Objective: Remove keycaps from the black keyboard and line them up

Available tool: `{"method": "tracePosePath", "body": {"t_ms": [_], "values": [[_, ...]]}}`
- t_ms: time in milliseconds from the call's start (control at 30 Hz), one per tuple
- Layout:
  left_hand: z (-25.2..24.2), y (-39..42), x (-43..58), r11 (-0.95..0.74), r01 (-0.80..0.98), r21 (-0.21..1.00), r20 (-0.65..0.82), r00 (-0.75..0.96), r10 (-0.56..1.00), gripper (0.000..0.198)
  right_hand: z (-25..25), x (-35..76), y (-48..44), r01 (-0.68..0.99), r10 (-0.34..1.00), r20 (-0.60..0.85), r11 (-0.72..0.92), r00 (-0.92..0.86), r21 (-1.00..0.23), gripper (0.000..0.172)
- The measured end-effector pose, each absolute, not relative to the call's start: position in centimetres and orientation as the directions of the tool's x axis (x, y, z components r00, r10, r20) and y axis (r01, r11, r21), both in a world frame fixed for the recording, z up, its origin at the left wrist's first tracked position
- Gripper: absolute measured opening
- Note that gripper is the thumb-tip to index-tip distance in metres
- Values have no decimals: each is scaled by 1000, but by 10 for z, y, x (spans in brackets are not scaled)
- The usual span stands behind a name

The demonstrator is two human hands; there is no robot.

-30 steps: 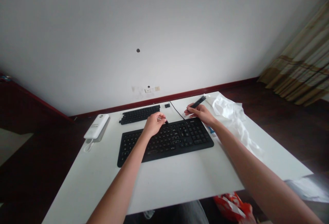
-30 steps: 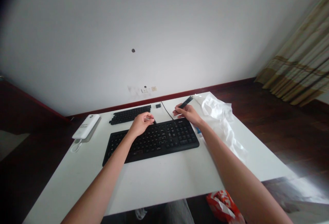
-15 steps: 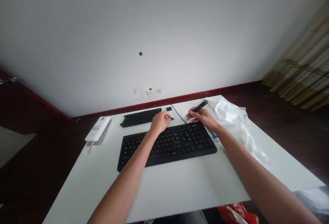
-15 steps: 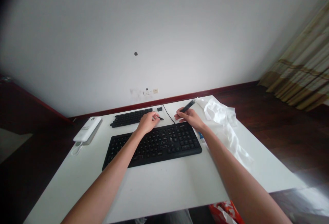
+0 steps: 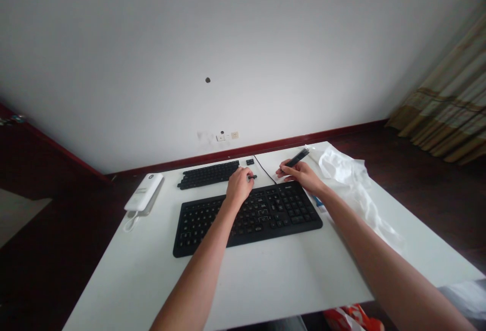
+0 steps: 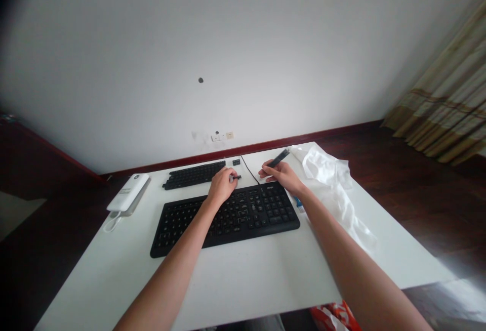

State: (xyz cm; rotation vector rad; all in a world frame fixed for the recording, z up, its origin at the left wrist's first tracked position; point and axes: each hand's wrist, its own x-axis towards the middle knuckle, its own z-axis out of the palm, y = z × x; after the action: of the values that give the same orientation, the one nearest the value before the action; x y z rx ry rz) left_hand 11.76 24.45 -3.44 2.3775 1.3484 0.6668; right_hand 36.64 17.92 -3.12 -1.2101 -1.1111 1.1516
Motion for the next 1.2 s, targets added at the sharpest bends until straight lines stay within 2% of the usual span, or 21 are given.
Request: {"method": "tracePosePath", "body": {"t_ms": [233,433,533,700,833,900,1200], "values": [[-35,241,118,-474,728,495,233,415,880,10,-31,366,180,-14,994,2,3,110,-1000,41],[-33,239,118,-410,727,551,155,394,906,43,-28,364,179,-30,990,-39,-35,134,-999,41],[-33,239,118,-394,730,558,134,390,911,48,-28,364,179,-32,989,-43,-38,142,-999,41],[-31,237,116,-488,692,533,225,440,869,40,-30,365,179,-41,987,-50,-44,152,-998,40],[-31,238,116,-502,678,537,206,472,857,17,-28,364,179,-21,989,-43,-41,139,-999,40],[-32,239,116,-497,679,540,203,467,860,11,-26,363,178,-14,990,-42,-41,133,-999,41],[-33,243,116,-446,703,553,195,411,890,15,-28,363,178,5,992,-11,-12,124,-1000,39]]}}
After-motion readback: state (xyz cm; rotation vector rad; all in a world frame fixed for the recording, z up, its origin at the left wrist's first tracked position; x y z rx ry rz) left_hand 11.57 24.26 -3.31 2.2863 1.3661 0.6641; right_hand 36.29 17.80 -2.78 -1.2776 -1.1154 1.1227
